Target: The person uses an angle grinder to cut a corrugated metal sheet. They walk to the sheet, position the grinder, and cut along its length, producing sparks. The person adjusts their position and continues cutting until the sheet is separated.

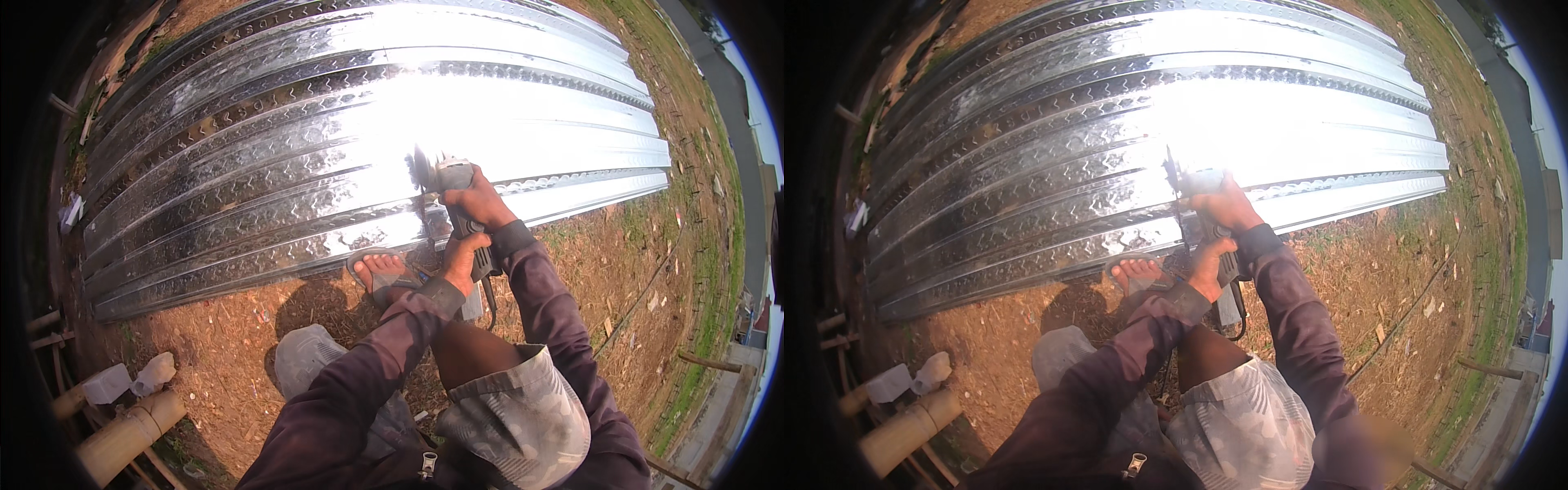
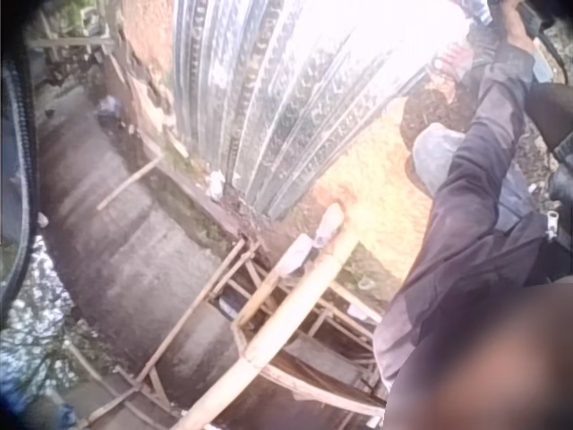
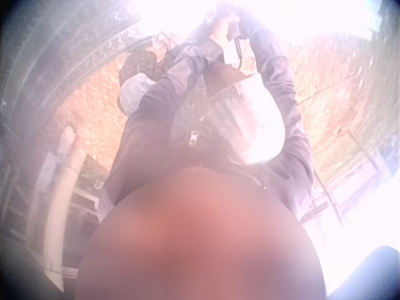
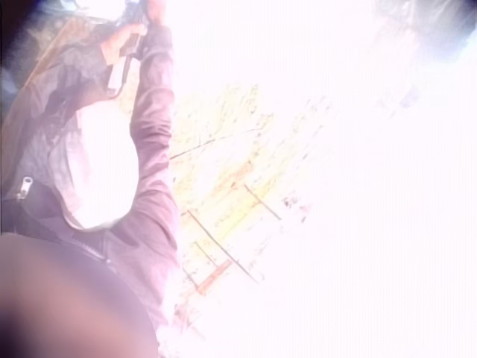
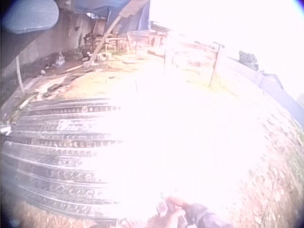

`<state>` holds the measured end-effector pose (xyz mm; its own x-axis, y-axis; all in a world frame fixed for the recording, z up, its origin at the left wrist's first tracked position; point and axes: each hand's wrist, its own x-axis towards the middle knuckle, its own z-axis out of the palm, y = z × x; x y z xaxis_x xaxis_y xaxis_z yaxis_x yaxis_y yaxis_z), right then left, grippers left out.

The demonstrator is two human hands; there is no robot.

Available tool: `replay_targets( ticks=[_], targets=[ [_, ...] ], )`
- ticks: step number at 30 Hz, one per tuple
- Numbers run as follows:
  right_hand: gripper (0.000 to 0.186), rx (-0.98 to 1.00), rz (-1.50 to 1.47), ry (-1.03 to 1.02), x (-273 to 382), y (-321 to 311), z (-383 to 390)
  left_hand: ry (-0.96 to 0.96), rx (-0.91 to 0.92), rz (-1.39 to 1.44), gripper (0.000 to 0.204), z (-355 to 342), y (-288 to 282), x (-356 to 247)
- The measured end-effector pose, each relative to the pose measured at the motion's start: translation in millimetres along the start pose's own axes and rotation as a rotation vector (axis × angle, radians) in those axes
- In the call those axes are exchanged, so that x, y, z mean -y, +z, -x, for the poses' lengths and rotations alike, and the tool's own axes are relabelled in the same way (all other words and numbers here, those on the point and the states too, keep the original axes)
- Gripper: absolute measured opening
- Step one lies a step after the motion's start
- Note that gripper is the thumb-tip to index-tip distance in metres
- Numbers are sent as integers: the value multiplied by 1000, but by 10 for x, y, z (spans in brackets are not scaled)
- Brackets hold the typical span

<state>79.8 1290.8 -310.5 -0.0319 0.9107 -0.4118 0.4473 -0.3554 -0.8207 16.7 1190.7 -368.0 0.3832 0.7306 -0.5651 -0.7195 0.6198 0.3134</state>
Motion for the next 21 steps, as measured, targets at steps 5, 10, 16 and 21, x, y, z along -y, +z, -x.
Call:
replay_targets(
  ticks=[5,10,16,21],
  targets=[
    [65,118,72,-62,124,-11,35,-23,1,-3,20,-72,-114,36],
    [78,7,-53,23,56,8,10,-29,-14,-21,15,-125,-139,77],
    [71,-1,-38,11,100,13,15,5,-25,-54,18,-16,-33,-31],
    [46,80,54,-77,171,-7,41,-19,-35,-54,18,-74,-79,-13]
  ],
)
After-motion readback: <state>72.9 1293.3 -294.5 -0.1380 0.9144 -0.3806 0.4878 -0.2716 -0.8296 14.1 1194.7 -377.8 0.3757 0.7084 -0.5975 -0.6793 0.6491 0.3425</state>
